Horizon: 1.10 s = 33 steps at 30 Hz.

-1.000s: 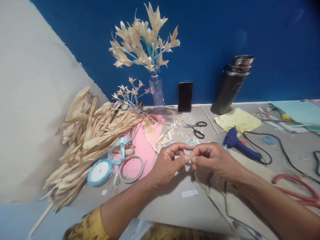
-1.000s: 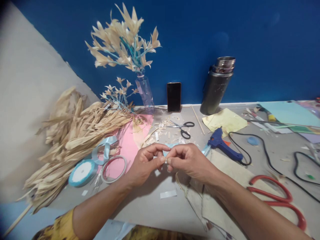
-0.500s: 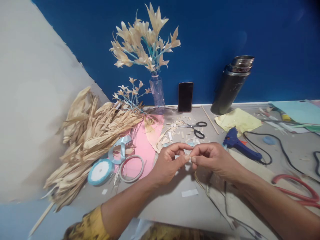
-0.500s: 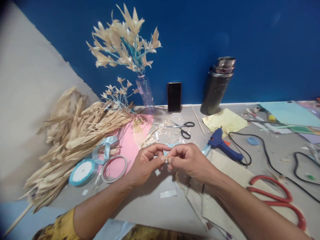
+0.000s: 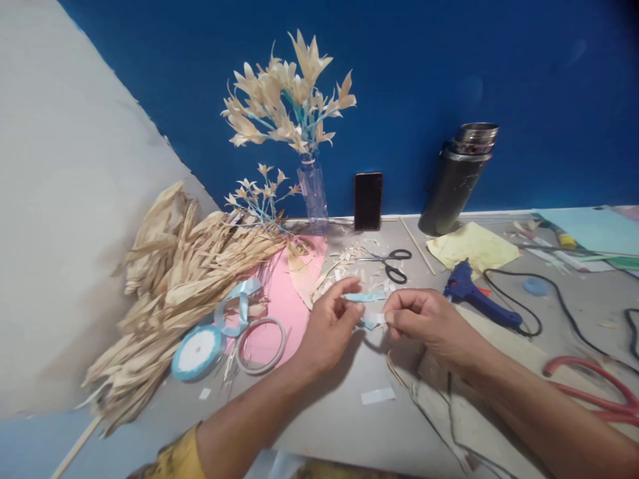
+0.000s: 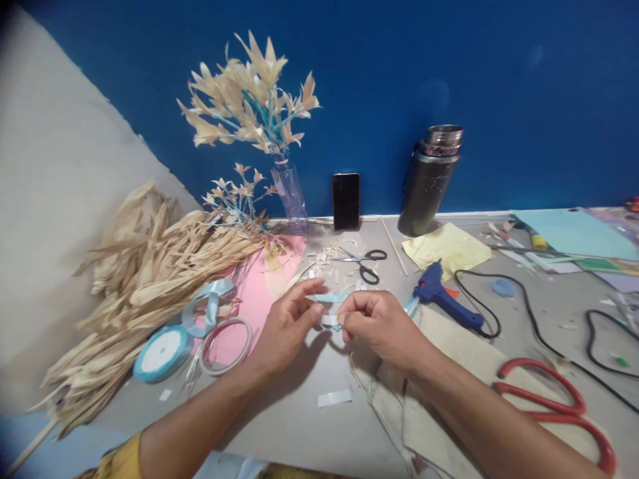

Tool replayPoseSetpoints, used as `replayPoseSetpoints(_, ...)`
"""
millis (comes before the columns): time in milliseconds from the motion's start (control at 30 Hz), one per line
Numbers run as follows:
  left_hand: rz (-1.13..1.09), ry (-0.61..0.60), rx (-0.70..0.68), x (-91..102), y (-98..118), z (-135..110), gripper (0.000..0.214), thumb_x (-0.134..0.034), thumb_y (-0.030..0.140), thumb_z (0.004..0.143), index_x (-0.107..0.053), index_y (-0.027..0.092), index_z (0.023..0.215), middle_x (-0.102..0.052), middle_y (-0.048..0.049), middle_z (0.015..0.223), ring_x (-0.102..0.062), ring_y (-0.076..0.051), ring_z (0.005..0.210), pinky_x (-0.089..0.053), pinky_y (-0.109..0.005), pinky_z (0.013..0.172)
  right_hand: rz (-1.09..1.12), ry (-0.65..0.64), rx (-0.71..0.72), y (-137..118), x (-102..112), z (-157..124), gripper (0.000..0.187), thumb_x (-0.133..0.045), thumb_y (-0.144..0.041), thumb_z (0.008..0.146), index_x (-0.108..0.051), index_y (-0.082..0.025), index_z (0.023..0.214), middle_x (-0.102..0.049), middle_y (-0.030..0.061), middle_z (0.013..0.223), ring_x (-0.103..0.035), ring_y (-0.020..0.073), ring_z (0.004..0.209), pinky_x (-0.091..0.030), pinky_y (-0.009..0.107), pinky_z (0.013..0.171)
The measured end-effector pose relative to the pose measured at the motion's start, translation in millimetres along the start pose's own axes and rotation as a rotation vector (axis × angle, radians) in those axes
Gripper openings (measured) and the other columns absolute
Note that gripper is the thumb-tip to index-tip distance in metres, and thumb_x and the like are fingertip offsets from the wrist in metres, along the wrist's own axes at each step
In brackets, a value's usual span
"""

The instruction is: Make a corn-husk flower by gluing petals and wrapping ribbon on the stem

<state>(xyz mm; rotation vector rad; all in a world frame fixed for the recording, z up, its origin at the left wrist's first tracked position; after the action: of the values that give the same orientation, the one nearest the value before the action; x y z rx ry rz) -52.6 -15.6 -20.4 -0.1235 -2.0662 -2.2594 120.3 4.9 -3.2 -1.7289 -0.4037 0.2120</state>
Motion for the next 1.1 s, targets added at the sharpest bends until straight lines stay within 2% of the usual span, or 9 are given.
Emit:
replayPoseSetpoints(67,0.135,0.135,-0.207,3.7,9,-4,0.015,-0.065,0.024,0.087,-0.070,0.022,0.102,-0.068,-0.0055,0.096,-0.061,-0.017,0.082,-0.048,-0.030,0.074,0.007,0.037,-0.006,0,0,0,0.015,-0.065,-0.030,0.071,-0.065,-0.021,0.058,-0.065,-0.0001,0.056,-0.055,0.0133,0.051,-0.046,0.026,0.052)
replayPoseSetpoints(100,0.195,0.156,-0.319,3.4,13,-7,0.008,-0.065,0.022,0.087,-0.070,0.022,0.093,-0.068,-0.0045,0.089,-0.060,-0.017,0.081,-0.047,-0.030,0.075,0.011,0.043,-0.012,0,-1,0,0.018,-0.066,-0.031,0.072,-0.064,-0.021,0.057,-0.065,0.0000,0.056,-0.054,0.0129,0.049,-0.045,0.026,0.050)
replayPoseSetpoints(133,0.241,0.139,-0.410,1.6,16,-9,0.006,-0.065,0.019,0.087,-0.070,0.021,0.087,-0.067,-0.0038,0.084,-0.060,-0.017,0.080,-0.047,-0.029,0.074,0.017,0.039,-0.019,1,-1,1,0.020,-0.067,-0.033,0.073,-0.065,-0.021,0.057,-0.064,-0.0003,0.056,-0.052,0.0123,0.047,-0.044,0.026,0.048)
replayPoseSetpoints(200,0.298,0.052,-0.486,-3.2,16,-12,0.009,-0.065,0.017,0.088,-0.072,0.021,0.086,-0.068,-0.0033,0.080,-0.062,-0.017,0.077,-0.047,-0.028,0.072,0.034,0.012,-0.028,3,-3,1,0.023,-0.069,-0.036,0.074,-0.067,-0.020,0.058,-0.060,-0.0016,0.053,-0.047,0.0105,0.044,-0.041,0.025,0.045)
replayPoseSetpoints(300,0.322,0.023,-0.456,-5.3,12,-12,0.013,-0.065,0.017,0.090,-0.076,0.022,0.093,-0.074,-0.0047,0.086,-0.065,-0.017,0.080,-0.049,-0.029,0.074,0.052,-0.028,-0.019,6,-3,2,0.025,-0.069,-0.038,0.078,-0.073,-0.018,0.065,-0.053,-0.0032,0.050,-0.038,0.0083,0.044,-0.037,0.022,0.043)
replayPoseSetpoints(467,0.285,0.066,-0.379,-3.6,12,-10,0.013,-0.066,0.018,0.090,-0.077,0.023,0.089,-0.076,-0.0034,0.085,-0.067,-0.017,0.079,-0.049,-0.029,0.074,0.078,-0.052,-0.020,9,-3,2,0.023,-0.070,-0.037,0.080,-0.076,-0.017,0.072,-0.058,-0.0021,0.055,-0.035,0.0075,0.046,-0.039,0.021,0.043)
replayPoseSetpoints(667,0.209,0.079,-0.317,-6.5,11,-13,0.009,-0.068,0.019,0.089,-0.076,0.021,0.087,-0.074,-0.0017,0.081,-0.067,-0.016,0.077,-0.050,-0.027,0.074,0.159,-0.027,-0.034,2,-7,1,0.009,-0.072,-0.027,0.070,-0.073,-0.018,0.067,-0.069,-0.0002,0.062,-0.055,0.0097,0.046,-0.047,0.022,0.044)
replayPoseSetpoints(800,0.183,0.099,-0.331,-8.3,7,-14,0.009,-0.067,0.019,0.090,-0.076,0.020,0.087,-0.072,-0.0021,0.080,-0.066,-0.016,0.077,-0.050,-0.027,0.072,0.175,-0.032,-0.044,5,-7,1,0.011,-0.073,-0.028,0.069,-0.071,-0.018,0.069,-0.071,-0.0002,0.064,-0.064,0.0140,0.050,-0.055,0.026,0.049)
replayPoseSetpoints(1100,0.194,0.115,-0.364,-9.7,8,-14,0.011,-0.065,0.015,0.090,-0.075,0.018,0.084,-0.070,-0.0012,0.076,-0.065,-0.014,0.073,-0.049,-0.025,0.069,0.135,-0.025,0.000,7,-7,3,0.014,-0.071,-0.030,0.073,-0.072,-0.017,0.066,-0.071,0.0005,0.065,-0.063,0.0128,0.052,-0.057,0.026,0.052)
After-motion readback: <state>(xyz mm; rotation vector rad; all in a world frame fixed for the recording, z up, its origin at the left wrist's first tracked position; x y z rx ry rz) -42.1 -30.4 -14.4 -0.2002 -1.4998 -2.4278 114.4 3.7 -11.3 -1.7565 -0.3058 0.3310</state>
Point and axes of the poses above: each hand's wrist, its own z-axis towards the middle knuckle, its own x-axis out of the back of the hand, y = z × x, the point moved 3 cm from there along z, towards the middle knuckle
